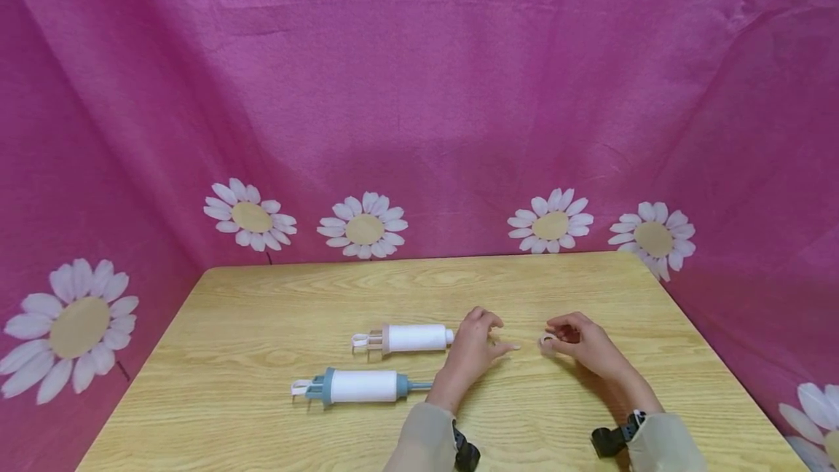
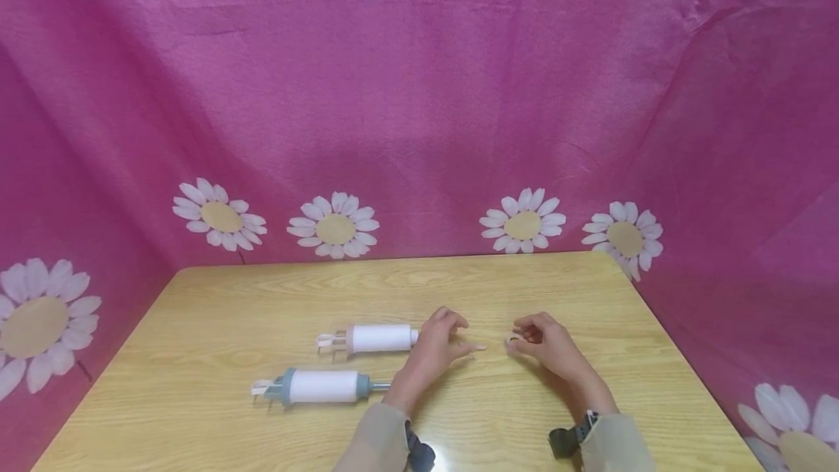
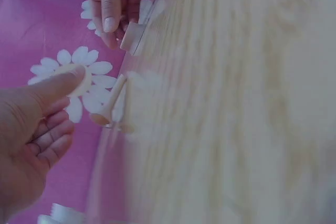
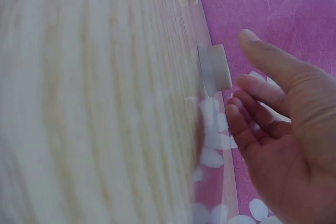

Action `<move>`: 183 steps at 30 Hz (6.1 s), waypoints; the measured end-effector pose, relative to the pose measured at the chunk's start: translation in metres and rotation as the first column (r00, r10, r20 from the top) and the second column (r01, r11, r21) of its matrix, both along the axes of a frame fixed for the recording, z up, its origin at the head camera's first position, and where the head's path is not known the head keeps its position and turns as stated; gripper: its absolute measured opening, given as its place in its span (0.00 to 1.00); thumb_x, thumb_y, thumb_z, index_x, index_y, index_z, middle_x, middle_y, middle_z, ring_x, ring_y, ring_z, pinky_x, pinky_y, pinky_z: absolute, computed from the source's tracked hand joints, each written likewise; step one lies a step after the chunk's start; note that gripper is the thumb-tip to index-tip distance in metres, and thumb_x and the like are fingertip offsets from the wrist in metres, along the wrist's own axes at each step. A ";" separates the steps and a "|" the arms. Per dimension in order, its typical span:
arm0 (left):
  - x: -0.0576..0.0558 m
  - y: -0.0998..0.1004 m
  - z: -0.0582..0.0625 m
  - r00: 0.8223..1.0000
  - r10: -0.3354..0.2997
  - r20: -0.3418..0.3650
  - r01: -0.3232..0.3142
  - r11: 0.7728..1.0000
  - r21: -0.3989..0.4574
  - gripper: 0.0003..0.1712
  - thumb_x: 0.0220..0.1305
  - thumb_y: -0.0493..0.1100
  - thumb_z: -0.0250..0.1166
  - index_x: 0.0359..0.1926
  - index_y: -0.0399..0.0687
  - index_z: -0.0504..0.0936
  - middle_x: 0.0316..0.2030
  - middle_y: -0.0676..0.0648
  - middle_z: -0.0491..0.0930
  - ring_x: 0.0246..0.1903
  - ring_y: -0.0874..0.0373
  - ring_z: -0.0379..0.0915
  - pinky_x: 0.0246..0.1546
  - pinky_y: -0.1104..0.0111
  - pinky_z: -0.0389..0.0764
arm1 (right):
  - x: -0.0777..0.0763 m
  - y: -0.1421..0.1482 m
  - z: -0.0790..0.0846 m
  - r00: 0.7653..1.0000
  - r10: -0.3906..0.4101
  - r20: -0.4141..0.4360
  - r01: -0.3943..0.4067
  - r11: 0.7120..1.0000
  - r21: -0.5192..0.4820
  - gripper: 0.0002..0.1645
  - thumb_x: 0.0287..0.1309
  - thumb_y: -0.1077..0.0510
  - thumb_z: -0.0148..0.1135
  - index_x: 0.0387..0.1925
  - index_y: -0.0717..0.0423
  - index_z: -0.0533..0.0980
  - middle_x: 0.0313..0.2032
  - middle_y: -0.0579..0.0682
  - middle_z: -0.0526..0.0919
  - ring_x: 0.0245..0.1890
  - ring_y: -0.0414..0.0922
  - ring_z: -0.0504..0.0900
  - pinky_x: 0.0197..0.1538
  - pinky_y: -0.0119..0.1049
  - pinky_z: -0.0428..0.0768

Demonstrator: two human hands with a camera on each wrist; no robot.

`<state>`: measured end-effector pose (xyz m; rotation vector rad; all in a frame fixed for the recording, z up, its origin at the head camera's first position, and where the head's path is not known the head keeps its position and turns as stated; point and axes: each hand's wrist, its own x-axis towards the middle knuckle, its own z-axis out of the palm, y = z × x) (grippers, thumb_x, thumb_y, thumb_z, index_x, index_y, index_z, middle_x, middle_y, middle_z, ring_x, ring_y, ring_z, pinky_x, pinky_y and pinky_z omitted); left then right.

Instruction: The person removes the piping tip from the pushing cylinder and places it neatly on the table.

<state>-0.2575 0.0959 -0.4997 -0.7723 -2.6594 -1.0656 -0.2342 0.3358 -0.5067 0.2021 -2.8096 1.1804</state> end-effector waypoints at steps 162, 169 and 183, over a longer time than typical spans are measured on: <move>0.060 -0.174 0.038 0.999 -0.023 -0.044 0.025 0.998 0.057 0.30 0.44 0.46 0.80 0.49 0.47 0.80 0.48 0.51 0.81 0.48 0.59 0.76 0.48 0.68 0.82 | 0.046 -0.116 0.019 0.962 0.266 0.056 -0.225 0.896 -0.383 0.14 0.68 0.56 0.57 0.43 0.64 0.79 0.45 0.58 0.81 0.40 0.32 0.80 0.44 0.28 0.81; 0.060 -0.174 0.037 0.998 -0.037 -0.052 0.040 0.998 0.057 0.29 0.43 0.44 0.81 0.48 0.44 0.80 0.47 0.49 0.81 0.46 0.54 0.78 0.46 0.66 0.82 | 0.044 -0.118 0.018 0.950 0.307 0.057 -0.262 0.883 -0.389 0.13 0.67 0.55 0.58 0.43 0.62 0.78 0.44 0.56 0.81 0.41 0.31 0.80 0.45 0.30 0.82; 0.058 -0.178 0.037 0.999 -0.045 -0.026 0.046 0.998 0.045 0.29 0.46 0.47 0.79 0.49 0.44 0.81 0.47 0.49 0.82 0.45 0.56 0.78 0.46 0.68 0.82 | 0.044 -0.122 0.012 0.919 0.302 -0.252 -0.375 0.867 -0.329 0.18 0.52 0.64 0.71 0.45 0.56 0.77 0.44 0.44 0.80 0.46 0.30 0.79 0.52 0.25 0.80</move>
